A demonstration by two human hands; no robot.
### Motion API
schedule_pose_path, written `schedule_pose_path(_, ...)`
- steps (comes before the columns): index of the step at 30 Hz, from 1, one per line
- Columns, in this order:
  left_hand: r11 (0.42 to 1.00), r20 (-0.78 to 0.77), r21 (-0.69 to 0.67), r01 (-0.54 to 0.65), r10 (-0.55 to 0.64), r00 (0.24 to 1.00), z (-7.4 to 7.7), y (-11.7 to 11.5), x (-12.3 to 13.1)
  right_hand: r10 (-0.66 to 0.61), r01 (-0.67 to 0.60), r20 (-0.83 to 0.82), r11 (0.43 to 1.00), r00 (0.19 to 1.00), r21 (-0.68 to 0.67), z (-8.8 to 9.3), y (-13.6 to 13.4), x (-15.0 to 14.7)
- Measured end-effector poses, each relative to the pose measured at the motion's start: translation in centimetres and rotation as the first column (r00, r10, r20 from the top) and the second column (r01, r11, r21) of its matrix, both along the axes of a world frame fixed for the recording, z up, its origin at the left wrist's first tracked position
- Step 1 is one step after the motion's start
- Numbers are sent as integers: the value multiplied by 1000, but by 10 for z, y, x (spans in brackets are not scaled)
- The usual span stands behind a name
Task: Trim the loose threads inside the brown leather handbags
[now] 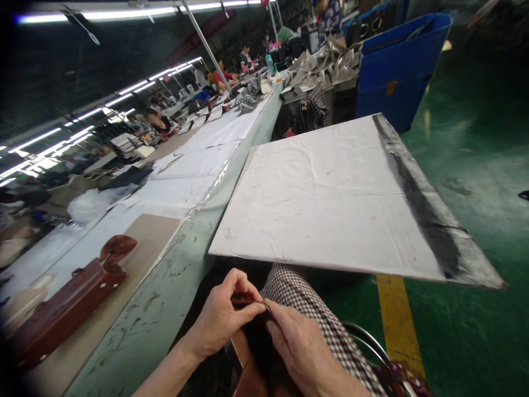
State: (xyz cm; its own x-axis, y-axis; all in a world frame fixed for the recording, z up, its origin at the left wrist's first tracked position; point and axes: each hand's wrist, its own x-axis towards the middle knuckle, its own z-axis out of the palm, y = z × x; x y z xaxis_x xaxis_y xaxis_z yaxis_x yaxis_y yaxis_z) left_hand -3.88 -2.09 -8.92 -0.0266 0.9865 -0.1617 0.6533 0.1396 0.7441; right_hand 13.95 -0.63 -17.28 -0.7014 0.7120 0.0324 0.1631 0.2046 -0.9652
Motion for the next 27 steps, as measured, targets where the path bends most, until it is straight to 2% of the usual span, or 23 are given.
schedule_pose_path(2,988,155,-140,-60,82,985,3,-1,2,24,-23,3,996,1000,-80,7,4,-6)
schedule_pose_path(4,973,231,-224,-59,112,966,8,-3,0,26,-27,-5,988,1000,-149,13,8,-11)
schedule_pose_path(6,966,215,-251,-62,117,970,12,-6,-4,9,-13,-25,985,1000,-172,15,11,-14)
schedule_pose_path(12,961,5,-233,-147,152,988,19,-19,-12,-21,20,-2,983,1000,-182,13,10,-14)
schedule_pose_path(21,960,55,-236,-150,168,984,16,-28,-14,-74,76,16,975,997,-211,6,7,-18)
schedule_pose_path(27,958,47,-243,-152,168,985,19,-25,-12,-95,96,18,988,995,-122,5,6,-17)
